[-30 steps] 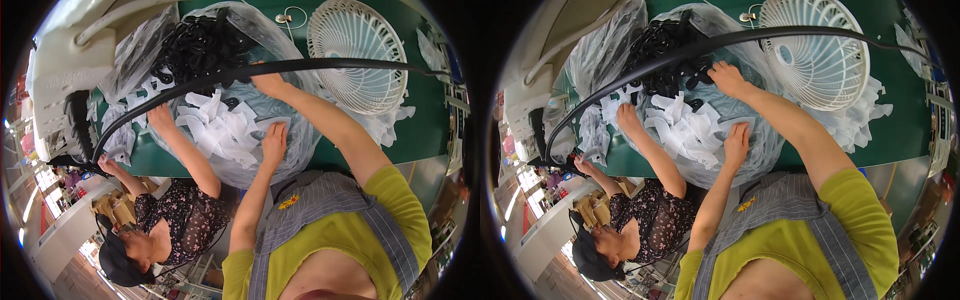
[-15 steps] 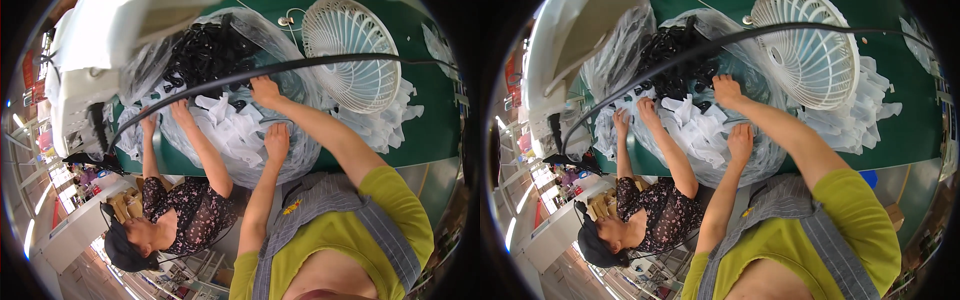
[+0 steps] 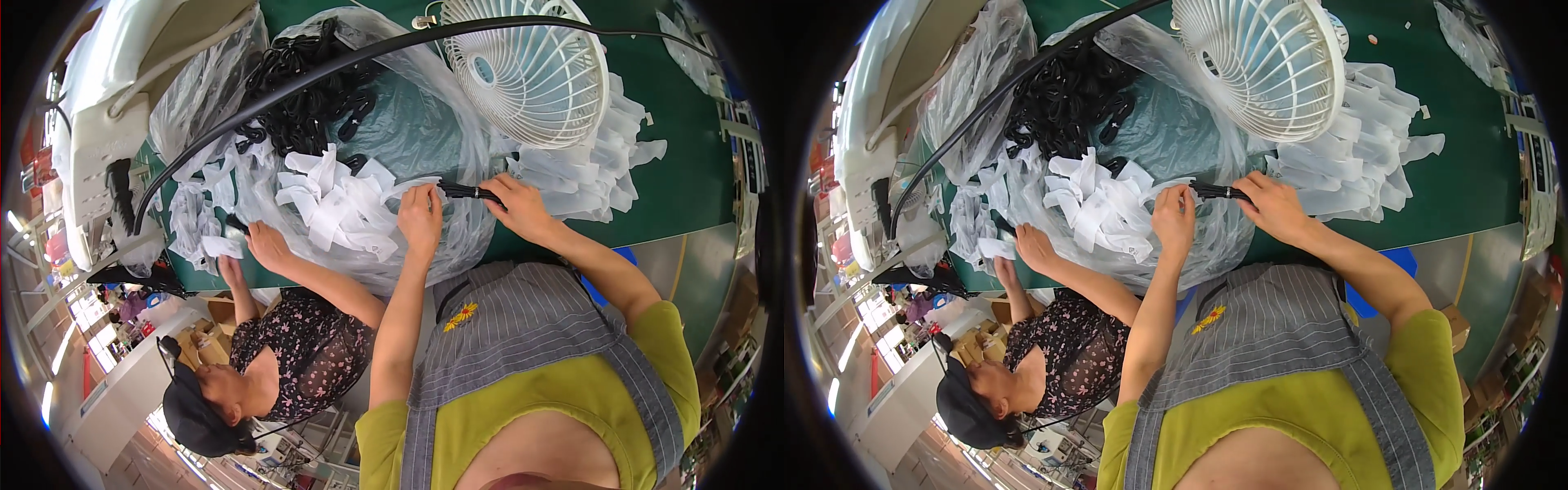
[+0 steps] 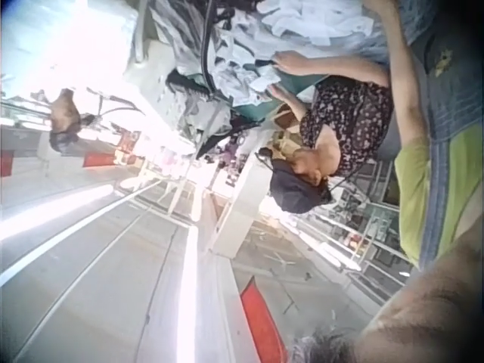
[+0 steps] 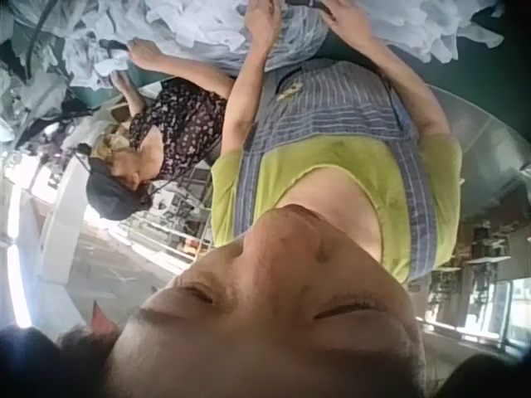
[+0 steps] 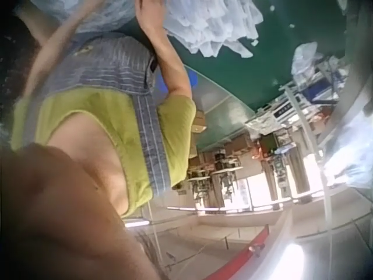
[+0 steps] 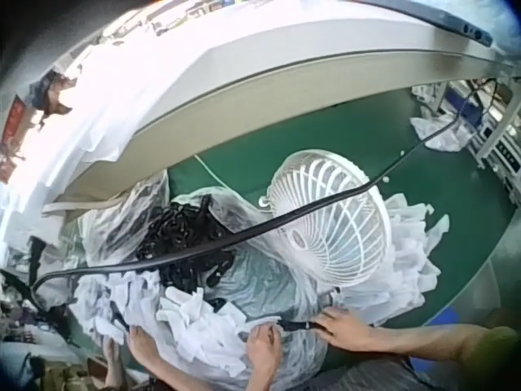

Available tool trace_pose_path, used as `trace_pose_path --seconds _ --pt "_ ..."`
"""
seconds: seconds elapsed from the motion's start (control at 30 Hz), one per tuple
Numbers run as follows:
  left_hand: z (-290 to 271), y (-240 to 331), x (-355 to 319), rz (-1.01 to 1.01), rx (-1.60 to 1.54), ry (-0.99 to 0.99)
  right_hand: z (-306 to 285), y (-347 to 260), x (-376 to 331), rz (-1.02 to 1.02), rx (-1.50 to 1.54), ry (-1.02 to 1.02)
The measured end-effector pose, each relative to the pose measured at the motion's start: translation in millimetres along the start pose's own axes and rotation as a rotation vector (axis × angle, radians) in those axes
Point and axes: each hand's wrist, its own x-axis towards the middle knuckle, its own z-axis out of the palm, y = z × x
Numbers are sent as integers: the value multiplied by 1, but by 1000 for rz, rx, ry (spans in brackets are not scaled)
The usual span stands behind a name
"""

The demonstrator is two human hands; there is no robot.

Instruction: Wrap white adhesive labels around black cables at an assembly workbench.

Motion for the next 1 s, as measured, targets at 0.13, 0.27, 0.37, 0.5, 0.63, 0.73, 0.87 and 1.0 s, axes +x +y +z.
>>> trace_pose_path --seconds 0.13,0.27,0.37,0.5,0.63,0.73,0.87,1.0 --pt "-5 8 2 29 16 5 3 5 1 -17 -17 -43" --pt "-14 14 7 233 37 -3 0 0 10 85 20 -80" --pt "-20 19 10 318 -7 15 0 0 15 63 83 -129" --pt "-28 19 5 370 -8 -1 -10 -15 30 297 375 -192" --pt "-30 35 13 343 -17 33 -7 -31 27 8 67 -99" --pt "-42 53 23 331 -28 98 -32 -57 30 -9 131 -82" --pt "-64 88 31 299 -77 124 -62 -71 29 -56 217 -68" --pt "-69 112 36 376 -242 36 -58 -52 28 -131 82 -45"
